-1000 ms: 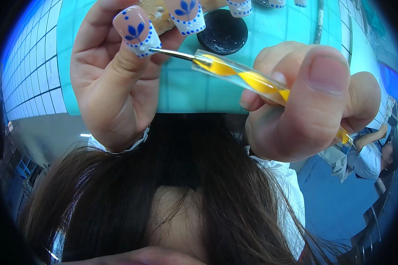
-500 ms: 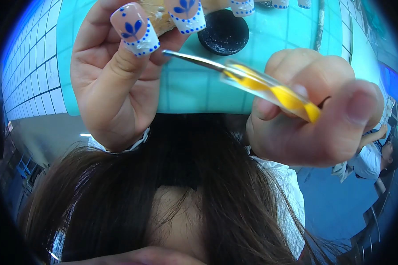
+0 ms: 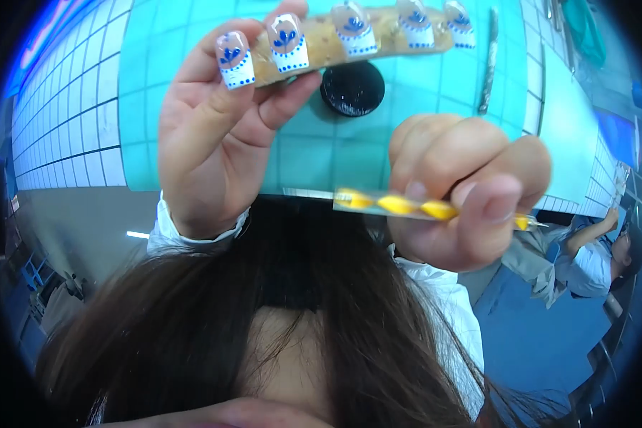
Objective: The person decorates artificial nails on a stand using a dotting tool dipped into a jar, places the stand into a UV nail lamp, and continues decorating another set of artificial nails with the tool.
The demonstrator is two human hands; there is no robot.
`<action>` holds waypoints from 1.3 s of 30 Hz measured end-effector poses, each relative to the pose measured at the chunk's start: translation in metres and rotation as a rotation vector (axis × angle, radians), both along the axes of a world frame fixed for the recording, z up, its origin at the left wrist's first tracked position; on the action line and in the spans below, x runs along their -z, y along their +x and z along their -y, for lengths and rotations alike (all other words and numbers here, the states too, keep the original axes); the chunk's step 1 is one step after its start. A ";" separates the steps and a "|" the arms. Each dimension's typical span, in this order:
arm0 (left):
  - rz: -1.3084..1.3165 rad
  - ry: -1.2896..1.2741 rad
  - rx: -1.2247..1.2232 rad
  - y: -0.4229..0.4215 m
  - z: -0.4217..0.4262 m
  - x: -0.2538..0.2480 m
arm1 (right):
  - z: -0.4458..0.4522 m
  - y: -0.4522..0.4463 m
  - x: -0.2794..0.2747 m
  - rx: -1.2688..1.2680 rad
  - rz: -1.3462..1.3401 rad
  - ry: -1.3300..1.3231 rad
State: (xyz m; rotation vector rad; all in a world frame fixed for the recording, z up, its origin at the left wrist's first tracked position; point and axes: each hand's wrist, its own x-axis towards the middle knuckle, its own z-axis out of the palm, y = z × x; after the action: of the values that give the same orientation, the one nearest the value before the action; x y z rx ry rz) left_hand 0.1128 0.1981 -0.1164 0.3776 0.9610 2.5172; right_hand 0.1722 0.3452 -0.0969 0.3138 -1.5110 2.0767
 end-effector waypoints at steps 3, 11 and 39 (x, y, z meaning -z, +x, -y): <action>0.127 0.075 -0.008 0.000 0.003 -0.005 | 0.008 -0.001 -0.002 0.014 -0.019 -0.034; 0.228 0.340 -0.248 0.000 0.019 -0.017 | 0.011 -0.002 -0.009 0.227 0.071 -0.214; -0.594 -1.016 -0.433 -0.178 0.102 -0.033 | 0.017 0.007 -0.012 0.211 0.128 -0.112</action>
State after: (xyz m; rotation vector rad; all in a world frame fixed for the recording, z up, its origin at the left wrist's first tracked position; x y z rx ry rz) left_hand -0.0655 0.0965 -0.0834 0.6221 2.5741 1.8548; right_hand 0.1790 0.3277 -0.0851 -0.0209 -1.4261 2.0334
